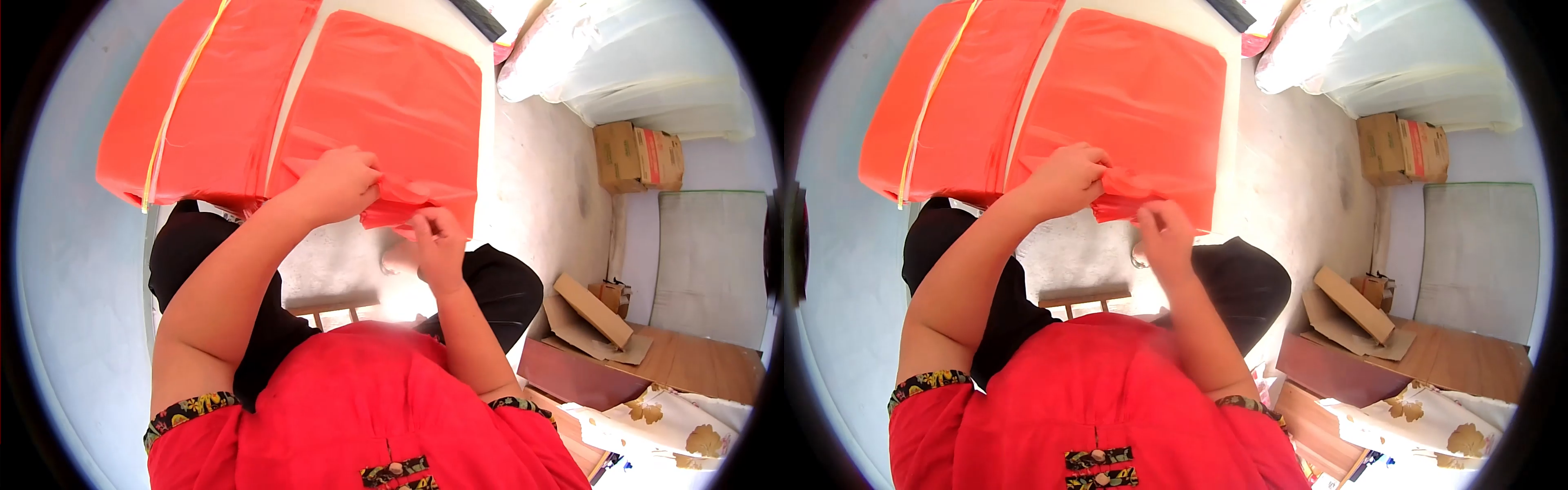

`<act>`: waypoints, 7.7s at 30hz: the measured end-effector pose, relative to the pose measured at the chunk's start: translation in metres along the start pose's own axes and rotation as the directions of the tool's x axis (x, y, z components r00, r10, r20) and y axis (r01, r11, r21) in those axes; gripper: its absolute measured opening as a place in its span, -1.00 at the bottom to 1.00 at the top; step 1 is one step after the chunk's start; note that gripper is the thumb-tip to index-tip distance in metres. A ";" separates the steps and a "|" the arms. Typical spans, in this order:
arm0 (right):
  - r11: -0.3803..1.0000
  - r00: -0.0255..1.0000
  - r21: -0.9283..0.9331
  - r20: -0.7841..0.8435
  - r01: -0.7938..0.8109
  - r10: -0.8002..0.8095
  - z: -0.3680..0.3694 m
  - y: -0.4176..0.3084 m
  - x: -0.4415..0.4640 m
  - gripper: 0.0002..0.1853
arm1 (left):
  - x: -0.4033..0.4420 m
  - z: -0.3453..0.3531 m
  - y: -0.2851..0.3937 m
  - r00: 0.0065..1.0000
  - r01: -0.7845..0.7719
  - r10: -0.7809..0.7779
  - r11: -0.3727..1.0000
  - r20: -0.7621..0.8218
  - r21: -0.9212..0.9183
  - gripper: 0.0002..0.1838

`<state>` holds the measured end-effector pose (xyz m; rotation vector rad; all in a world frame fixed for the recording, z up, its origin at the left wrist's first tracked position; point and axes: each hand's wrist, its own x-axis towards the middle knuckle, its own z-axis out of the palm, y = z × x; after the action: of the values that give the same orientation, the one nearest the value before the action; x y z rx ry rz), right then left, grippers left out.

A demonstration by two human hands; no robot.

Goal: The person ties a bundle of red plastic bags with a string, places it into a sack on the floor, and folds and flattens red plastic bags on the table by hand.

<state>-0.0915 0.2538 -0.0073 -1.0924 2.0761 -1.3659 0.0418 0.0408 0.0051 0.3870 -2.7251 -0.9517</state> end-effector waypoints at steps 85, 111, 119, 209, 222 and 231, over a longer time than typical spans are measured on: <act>0.977 0.959 0.025 0.193 -0.213 0.205 -0.088 -0.011 0.134 -0.76 | 0.072 0.046 0.062 0.825 0.289 -0.473 -0.116 0.309 -0.950 -0.73; 0.980 0.978 0.104 0.144 -0.169 0.154 -0.111 -0.035 0.120 -0.82 | 0.076 0.043 0.068 0.799 0.227 -0.540 -0.136 0.264 -0.964 -0.68; 0.883 0.847 0.253 0.472 -0.395 0.243 -0.138 -0.032 0.121 -0.79 | 0.077 0.044 0.066 0.805 0.222 -0.536 -0.129 0.256 -0.966 -0.68; 0.941 0.899 0.073 0.330 -0.329 0.288 -0.118 -0.047 0.127 -0.84 | 0.075 0.041 0.065 0.826 0.250 -0.469 -0.192 0.312 -0.949 -0.71; 0.986 0.956 -0.065 0.243 -0.152 0.163 -0.106 -0.038 0.126 -0.86 | 0.076 0.040 0.066 0.846 0.318 -0.397 -0.158 0.355 -0.935 -0.66; 0.966 0.867 0.134 0.481 -0.219 0.130 -0.138 -0.039 0.122 -0.86 | 0.074 0.050 0.057 0.863 0.237 -0.423 -0.141 0.275 -0.961 -0.71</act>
<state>-0.2466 0.2272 0.0955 -1.0054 1.6163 -1.0505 -0.0524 0.0890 0.0125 0.7513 -0.9621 -2.5717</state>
